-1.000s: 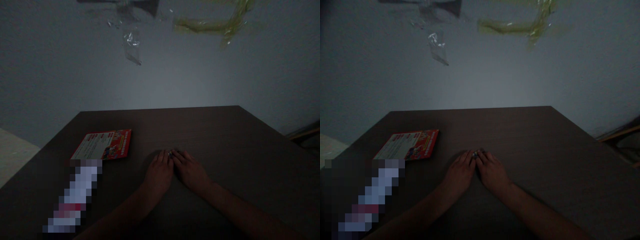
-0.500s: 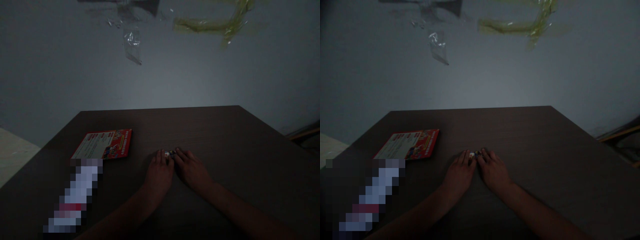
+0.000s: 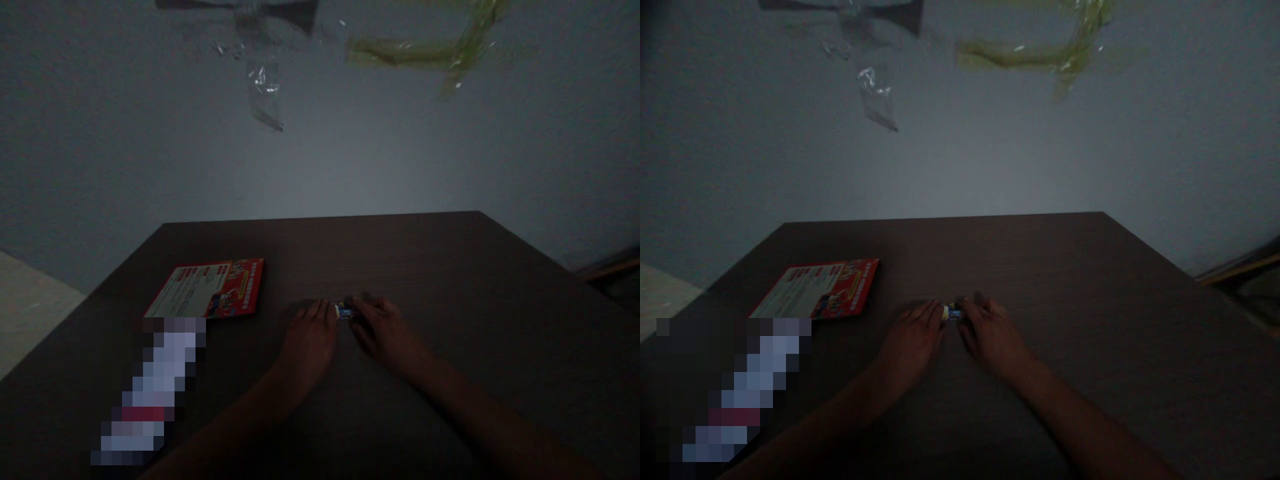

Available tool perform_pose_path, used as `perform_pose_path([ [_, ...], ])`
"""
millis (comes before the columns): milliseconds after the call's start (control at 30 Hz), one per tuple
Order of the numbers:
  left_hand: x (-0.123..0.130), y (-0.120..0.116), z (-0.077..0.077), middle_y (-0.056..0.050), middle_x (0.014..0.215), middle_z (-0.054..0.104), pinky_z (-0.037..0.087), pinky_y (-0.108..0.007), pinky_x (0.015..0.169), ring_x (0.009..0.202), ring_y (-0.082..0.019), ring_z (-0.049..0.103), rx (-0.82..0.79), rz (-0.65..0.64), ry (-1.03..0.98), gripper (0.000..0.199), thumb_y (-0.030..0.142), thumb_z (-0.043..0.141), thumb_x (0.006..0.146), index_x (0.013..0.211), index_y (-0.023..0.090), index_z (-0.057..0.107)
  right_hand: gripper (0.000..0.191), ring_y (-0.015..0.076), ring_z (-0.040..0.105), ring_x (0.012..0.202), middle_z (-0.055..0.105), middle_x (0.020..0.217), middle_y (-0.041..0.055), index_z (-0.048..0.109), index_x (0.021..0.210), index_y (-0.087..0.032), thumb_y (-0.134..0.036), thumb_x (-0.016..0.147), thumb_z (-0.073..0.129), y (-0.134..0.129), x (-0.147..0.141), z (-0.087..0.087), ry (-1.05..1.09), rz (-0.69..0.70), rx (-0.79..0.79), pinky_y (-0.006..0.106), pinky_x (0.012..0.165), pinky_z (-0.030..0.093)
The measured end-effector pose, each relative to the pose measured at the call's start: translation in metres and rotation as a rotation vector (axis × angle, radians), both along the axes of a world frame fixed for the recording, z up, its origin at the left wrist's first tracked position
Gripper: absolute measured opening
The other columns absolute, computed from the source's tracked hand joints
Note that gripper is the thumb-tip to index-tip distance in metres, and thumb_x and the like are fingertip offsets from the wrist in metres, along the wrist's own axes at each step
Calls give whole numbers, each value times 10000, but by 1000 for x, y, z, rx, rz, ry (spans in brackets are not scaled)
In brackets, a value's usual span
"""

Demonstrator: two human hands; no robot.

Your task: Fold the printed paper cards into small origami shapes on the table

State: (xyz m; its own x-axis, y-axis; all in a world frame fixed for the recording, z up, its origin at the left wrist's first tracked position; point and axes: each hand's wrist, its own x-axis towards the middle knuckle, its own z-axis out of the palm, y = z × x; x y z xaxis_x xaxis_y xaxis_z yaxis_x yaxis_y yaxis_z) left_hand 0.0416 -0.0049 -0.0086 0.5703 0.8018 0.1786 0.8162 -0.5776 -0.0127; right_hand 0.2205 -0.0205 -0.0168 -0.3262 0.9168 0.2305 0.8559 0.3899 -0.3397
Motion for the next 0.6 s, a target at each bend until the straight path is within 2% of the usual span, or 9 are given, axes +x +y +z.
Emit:
perform_pose_path([
  [200, -5, 11, 4, -93, 975, 647, 470, -371, 807, 903, -222, 582, -23, -36, -89, 220, 205, 410, 900, 1010, 134, 587, 378, 229, 524, 1024, 652, 1071, 87, 513, 1242, -165, -242, 871, 510, 7, 6, -1, 58, 39, 21, 351, 862, 453],
  [433, -10, 16, 1, -81, 943, 644, 454, -352, 819, 918, -206, 559, -7, -76, -157, 251, 228, 377, 921, 1012, 145, 596, 337, 206, 553, 957, 661, 1053, 69, 551, 1192, -181, -200, 858, 515, 11, 9, 1, 74, 67, 26, 351, 856, 456],
  [600, -12, 20, 3, -71, 933, 635, 447, -330, 808, 905, -191, 551, -54, -96, -238, 261, 280, 381, 924, 994, 160, 601, 219, 188, 567, 877, 682, 914, 53, 626, 1048, -192, -204, 874, 495, 13, 10, 2, 85, 72, 44, 323, 804, 455],
])
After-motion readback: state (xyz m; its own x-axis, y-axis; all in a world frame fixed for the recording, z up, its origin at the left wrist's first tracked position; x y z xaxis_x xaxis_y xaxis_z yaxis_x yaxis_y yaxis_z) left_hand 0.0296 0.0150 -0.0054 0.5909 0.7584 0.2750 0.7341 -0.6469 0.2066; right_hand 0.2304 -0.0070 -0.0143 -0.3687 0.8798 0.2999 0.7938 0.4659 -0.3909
